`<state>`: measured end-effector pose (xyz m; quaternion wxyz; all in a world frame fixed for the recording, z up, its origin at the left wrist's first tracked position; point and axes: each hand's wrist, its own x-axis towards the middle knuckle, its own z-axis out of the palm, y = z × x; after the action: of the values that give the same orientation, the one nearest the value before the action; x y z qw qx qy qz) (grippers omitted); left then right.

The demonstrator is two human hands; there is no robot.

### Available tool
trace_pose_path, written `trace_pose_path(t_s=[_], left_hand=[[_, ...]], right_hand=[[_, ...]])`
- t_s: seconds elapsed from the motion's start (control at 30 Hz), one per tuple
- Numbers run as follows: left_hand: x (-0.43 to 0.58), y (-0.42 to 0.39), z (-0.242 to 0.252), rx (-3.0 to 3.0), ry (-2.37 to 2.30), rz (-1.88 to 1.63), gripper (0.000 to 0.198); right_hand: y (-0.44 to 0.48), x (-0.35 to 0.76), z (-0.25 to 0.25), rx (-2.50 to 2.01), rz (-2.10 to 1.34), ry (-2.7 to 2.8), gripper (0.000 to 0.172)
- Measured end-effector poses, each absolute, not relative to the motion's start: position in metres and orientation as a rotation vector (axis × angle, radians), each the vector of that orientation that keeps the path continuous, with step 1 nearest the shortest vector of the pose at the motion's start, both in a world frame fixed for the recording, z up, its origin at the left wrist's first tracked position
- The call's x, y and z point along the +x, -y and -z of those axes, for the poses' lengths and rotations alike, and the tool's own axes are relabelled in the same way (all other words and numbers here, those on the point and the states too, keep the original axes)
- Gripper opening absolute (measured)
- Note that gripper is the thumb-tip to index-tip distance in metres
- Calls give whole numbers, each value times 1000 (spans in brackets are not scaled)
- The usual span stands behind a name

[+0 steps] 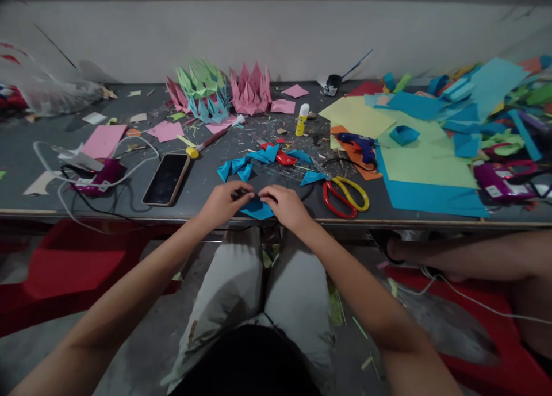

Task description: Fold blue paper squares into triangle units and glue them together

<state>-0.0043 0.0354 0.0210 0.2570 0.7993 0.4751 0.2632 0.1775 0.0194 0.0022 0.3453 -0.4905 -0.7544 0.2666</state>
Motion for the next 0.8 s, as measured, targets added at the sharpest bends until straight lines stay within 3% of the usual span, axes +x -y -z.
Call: trace_pose_path(t_s=[0.2,0.43,0.8], left_hand=[[-6,-41,-6,2253,-1195,-546,15],[-8,-42,-5,2237,-1194,-503,18],[-1,-74,-12,2196,-953,-341,15]], right_hand=[[-24,181,-2,-1299,-752,1976,11],[-25,183,1,-1393,-823,1983,27],[-35,191,4,-1270,-432,2325,22]])
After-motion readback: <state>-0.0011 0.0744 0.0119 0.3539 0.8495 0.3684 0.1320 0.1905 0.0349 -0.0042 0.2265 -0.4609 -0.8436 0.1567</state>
